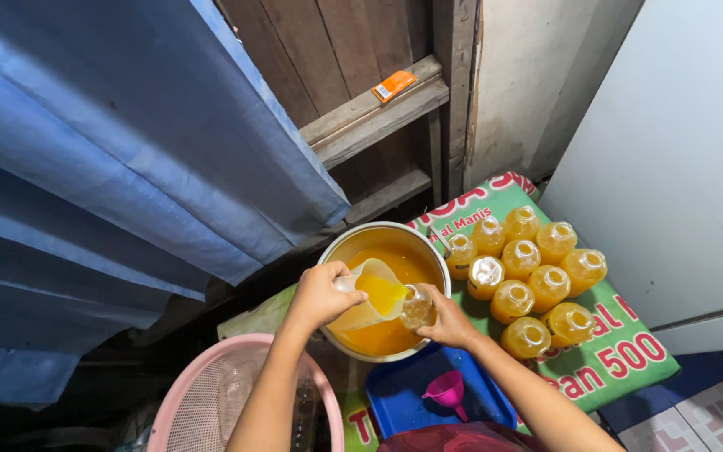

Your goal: The person pours an orange liquid from a large metal pot into multiple small plastic bottles using a plastic scoop. The filled bottles are placed on a green sack on the table. The person repeats this process for several bottles.

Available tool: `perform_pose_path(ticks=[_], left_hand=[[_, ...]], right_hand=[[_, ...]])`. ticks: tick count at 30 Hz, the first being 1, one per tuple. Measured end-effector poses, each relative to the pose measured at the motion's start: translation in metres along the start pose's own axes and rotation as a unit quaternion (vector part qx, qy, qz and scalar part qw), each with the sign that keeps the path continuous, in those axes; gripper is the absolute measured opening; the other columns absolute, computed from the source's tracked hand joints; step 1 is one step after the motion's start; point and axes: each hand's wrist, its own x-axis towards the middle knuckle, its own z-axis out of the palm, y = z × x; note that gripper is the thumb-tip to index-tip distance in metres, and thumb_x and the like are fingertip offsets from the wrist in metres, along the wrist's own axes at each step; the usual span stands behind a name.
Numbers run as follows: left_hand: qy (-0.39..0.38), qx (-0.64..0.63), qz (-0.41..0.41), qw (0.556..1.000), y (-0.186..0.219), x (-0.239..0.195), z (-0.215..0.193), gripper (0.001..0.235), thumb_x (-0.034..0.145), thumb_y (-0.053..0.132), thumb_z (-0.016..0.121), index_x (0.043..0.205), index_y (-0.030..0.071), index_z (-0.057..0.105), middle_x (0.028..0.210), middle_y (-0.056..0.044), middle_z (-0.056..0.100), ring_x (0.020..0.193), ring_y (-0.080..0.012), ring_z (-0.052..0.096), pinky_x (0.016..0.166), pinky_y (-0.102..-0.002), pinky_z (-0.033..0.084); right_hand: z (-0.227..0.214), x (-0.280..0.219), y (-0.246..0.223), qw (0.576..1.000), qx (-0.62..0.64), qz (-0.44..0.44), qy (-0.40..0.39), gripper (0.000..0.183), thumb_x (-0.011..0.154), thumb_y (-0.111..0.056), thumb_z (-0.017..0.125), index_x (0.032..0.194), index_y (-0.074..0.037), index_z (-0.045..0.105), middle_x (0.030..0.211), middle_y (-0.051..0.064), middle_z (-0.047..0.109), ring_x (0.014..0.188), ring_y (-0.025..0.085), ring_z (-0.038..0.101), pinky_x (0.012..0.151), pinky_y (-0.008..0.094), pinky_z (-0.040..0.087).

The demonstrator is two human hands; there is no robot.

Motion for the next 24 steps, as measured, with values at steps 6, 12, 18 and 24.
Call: perform_pose_path(ticks=[6,12,18,24], left_hand=[[-0.002,0.009,-0.004,1.000,0.002,0.002,-0.001,0.038,0.062,0.028,0.088,0.086,0.002,0.073,0.074,-0.016,0.074,0.066,-0.0239,0.074,0.066,-0.036,0.057],[-0.003,0.020,0.001,1.000,0.004,0.002,-0.002,0.039,0.061,0.029,0.088,0.087,0.003,0.074,0.076,-0.017,0.075,0.070,-0.0264,0.075,0.068,-0.036,0.058],[-0.004,0.026,0.007,1.000,0.008,0.002,-0.004,0.040,0.061,0.029,0.088,0.087,0.002,0.074,0.078,-0.018,0.075,0.071,-0.0277,0.076,0.069,-0.037,0.058],[-0.010,0.027,-0.008,1.000,0.013,0.000,-0.006,0.039,0.062,0.029,0.087,0.088,0.002,0.074,0.078,-0.018,0.075,0.071,-0.0281,0.076,0.069,-0.037,0.058]], right_hand=[[-0.001,0.001,0.000,1.000,-0.001,-0.004,-0.002,0.090,0.062,-0.019,0.086,0.141,-0.007,0.044,0.131,0.018,0.062,0.124,0.037,0.061,0.102,0.041,0.050],[0.001,0.001,0.001,1.000,-0.003,-0.001,-0.001,0.090,0.062,-0.021,0.086,0.141,-0.007,0.045,0.131,0.017,0.062,0.123,0.036,0.062,0.102,0.040,0.050],[0.001,0.000,0.005,1.000,-0.001,-0.023,0.005,0.090,0.063,-0.021,0.087,0.141,-0.005,0.045,0.132,0.018,0.061,0.125,0.037,0.060,0.103,0.041,0.049],[0.001,0.000,0.003,1.000,0.003,-0.003,-0.004,0.089,0.063,-0.019,0.085,0.142,-0.006,0.045,0.132,0.017,0.062,0.124,0.036,0.061,0.103,0.041,0.050]])
